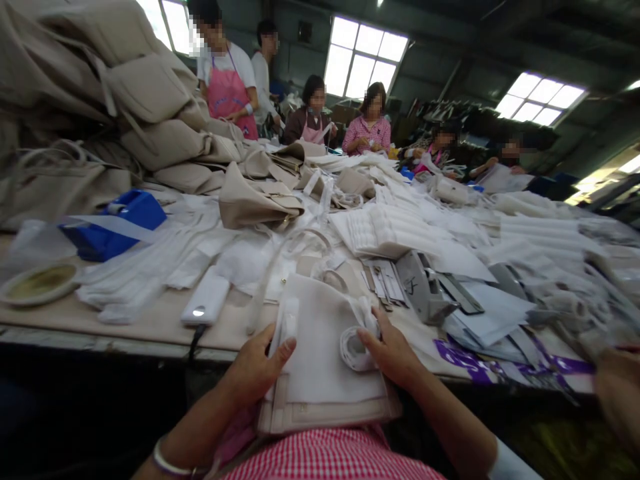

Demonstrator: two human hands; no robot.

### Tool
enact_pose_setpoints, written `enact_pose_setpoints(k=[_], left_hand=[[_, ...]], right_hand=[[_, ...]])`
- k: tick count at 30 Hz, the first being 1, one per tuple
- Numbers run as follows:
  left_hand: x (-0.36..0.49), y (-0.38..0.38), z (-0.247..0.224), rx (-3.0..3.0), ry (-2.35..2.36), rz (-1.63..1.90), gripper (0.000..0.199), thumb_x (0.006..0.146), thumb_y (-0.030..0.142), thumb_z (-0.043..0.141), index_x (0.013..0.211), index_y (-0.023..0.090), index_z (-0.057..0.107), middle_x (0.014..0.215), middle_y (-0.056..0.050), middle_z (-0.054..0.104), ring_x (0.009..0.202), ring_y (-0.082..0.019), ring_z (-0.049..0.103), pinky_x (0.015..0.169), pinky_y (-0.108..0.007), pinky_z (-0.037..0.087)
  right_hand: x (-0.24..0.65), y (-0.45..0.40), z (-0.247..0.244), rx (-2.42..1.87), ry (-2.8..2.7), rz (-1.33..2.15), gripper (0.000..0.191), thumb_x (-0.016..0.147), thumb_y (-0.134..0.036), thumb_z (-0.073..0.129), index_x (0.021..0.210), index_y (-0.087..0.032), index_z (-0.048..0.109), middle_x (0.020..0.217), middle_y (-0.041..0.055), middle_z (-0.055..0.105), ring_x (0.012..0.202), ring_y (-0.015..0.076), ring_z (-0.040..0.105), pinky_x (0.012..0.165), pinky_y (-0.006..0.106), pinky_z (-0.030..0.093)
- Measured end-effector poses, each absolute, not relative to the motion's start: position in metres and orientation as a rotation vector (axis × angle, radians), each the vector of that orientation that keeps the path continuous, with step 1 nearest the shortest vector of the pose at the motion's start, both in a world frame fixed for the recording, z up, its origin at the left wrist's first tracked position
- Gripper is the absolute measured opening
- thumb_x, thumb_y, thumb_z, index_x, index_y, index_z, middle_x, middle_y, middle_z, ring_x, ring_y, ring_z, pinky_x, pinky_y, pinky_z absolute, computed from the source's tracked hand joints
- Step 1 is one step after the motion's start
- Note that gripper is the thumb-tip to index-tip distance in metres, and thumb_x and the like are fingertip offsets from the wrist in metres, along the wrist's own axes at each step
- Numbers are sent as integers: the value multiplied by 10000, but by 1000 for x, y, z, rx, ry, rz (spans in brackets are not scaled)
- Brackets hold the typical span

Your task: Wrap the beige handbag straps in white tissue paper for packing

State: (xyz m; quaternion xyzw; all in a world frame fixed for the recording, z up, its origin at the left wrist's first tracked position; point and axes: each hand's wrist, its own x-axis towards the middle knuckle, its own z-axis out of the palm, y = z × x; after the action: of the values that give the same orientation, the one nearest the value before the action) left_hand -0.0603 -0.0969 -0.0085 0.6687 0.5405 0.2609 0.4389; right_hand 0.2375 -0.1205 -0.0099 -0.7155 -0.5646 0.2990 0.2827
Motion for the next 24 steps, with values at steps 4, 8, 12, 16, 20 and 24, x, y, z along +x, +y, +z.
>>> enact_pose_setpoints(k=[4, 8, 12, 16, 20, 24], left_hand=[[-84, -69, -8, 1895, 1790, 836, 459, 920, 493, 400, 1062, 139, 653, 1043, -130, 674, 966, -257, 636, 872, -349, 486], [-92, -39, -20, 2126, 2235, 561, 434, 873, 444, 506, 1120, 103, 608, 1062, -173, 646, 1007, -299, 621, 851, -374, 469], [-85, -22, -23, 2162, 2189, 197, 231, 881, 327, 485, 901, 154, 637, 873, -116, 687, 836, -267, 661, 668, -323, 440], [-76, -31, 7, 2309, 2332, 451, 236, 905, 256, 406, 792, 172, 596, 791, -99, 652, 749, -245, 628, 606, -319, 367], [-56, -68, 52, 2590, 2224, 896, 190, 876, 266, 465, 735, 195, 571, 693, -76, 593, 701, -248, 571, 612, -340, 343], [-33, -109, 64, 2777, 1676, 1030, 183, 834, 236, 548, 656, 221, 588, 605, -51, 556, 614, -221, 522, 596, -336, 343]], right_hand=[[244, -125, -2, -1828, -1615, 542, 686, 857, -510, 532, 1403, -117, 395, 1380, 204, 485, 1206, 307, 531, 938, 481, 487], [238, -125, 18, -1593, -1648, 180, 471, 869, -399, 562, 1279, -168, 531, 1344, 170, 507, 1219, 299, 507, 950, 486, 480], [216, -122, 32, -1426, -1752, 255, 315, 873, -279, 565, 1175, -199, 608, 1302, 132, 548, 1223, 276, 508, 1006, 471, 446], [190, -118, 41, -1344, -1702, 646, 237, 886, -283, 552, 1083, -200, 655, 1171, 108, 626, 1055, 226, 601, 877, 374, 509], [158, -108, 55, -1185, -1387, 1284, 391, 854, -419, 613, 1168, -185, 613, 1136, 111, 665, 1024, 218, 635, 878, 359, 504], [128, -97, 67, -1019, -1111, 1538, 493, 768, -467, 696, 1152, -175, 593, 1040, 89, 700, 960, 218, 662, 841, 345, 513]])
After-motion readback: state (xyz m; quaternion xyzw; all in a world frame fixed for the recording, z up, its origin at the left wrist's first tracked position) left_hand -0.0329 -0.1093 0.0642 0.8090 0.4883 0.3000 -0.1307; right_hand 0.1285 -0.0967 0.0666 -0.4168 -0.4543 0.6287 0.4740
